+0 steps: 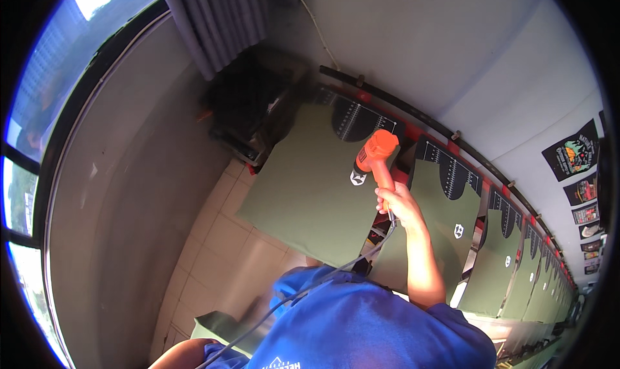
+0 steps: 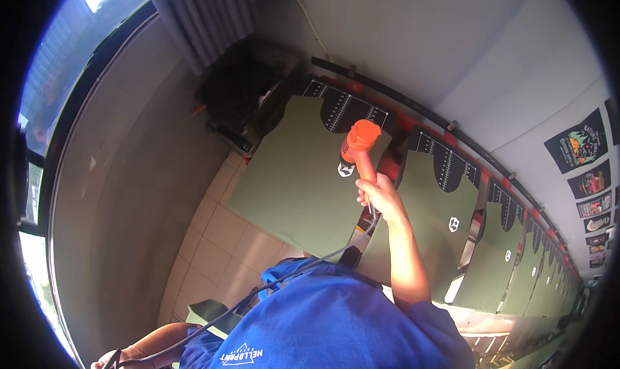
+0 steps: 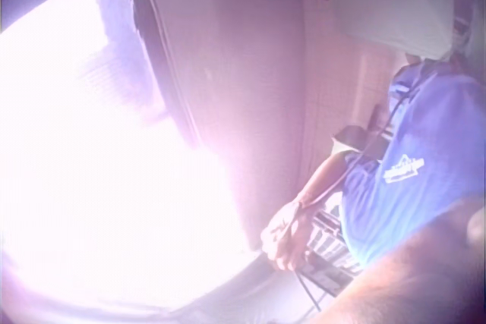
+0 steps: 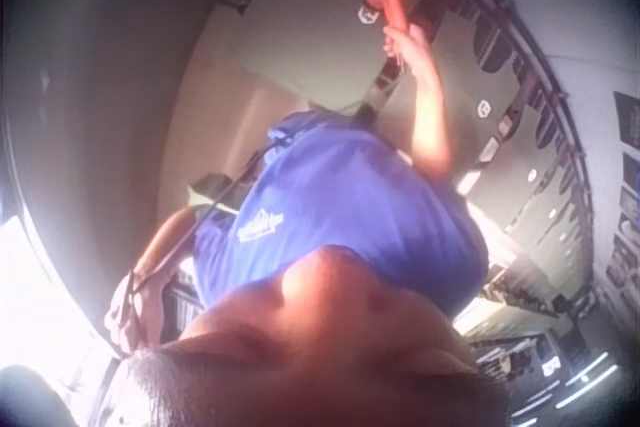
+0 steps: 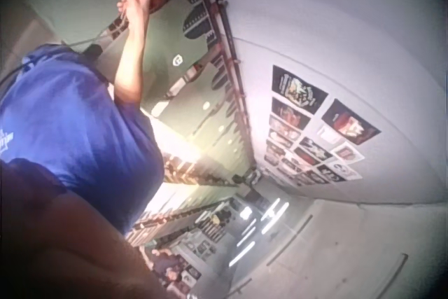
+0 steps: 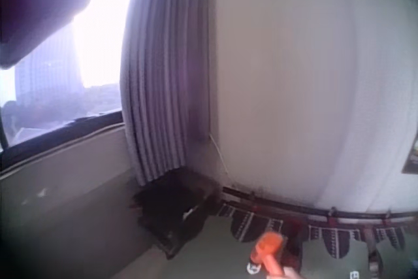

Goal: The person uses a heat gun to apply heat to a logo on a green t-shirt laid out on a screen printing frame. They move the heat gun across the logo area and then proceed to the next shirt in the row, repeating the process.

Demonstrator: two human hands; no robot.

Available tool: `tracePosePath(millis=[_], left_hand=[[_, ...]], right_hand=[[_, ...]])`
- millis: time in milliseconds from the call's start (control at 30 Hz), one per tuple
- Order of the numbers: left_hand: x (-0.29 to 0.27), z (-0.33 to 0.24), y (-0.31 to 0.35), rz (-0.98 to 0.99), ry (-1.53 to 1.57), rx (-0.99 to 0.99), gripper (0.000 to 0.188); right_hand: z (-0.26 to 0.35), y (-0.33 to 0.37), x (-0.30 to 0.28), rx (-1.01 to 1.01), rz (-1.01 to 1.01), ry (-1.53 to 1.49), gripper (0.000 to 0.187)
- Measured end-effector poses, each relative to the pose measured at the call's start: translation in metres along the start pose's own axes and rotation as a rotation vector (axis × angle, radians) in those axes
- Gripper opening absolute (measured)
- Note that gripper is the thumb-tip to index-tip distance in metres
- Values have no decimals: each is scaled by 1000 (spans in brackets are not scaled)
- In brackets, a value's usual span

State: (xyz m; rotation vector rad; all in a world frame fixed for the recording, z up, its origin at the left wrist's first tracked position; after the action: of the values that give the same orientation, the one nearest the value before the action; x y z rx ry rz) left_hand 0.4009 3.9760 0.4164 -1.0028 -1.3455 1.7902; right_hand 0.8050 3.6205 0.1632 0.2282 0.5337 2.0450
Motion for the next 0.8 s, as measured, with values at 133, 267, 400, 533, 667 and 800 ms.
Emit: tracePosePath(millis=[133, 267, 400, 533, 667, 800], left_hand=[[1, -12, 3, 7, 4, -3, 31], [-4, -22, 4, 9, 7, -1, 31], [-9, -30, 6, 9, 12, 13, 31], [-13, -34, 7, 8, 15, 20, 30], [-13, -35, 7, 17, 24, 20, 30], [-20, -37, 4, 9, 18, 16, 30]], right_hand=[[5, -9, 0, 44, 10, 23, 20], [13, -10, 3, 43, -2, 49, 18], [9, -11, 2, 56, 20, 23, 17], [18, -7, 5, 83, 45, 24, 17], [16, -2, 7, 93, 69, 0, 17], [22, 6, 3, 141, 79, -12, 16]])
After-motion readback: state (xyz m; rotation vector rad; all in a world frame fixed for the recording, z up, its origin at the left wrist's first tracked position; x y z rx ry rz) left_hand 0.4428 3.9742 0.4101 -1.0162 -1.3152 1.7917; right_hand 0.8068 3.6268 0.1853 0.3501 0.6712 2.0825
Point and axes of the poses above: each hand's wrist, its own y-axis away from the middle knuckle, its own x-axis out of the palm, z = x × y, the point moved 4 cm from there along -y, towards the middle knuckle, and after that the axes turned 1 degree about -z, right-handed, at the moved point
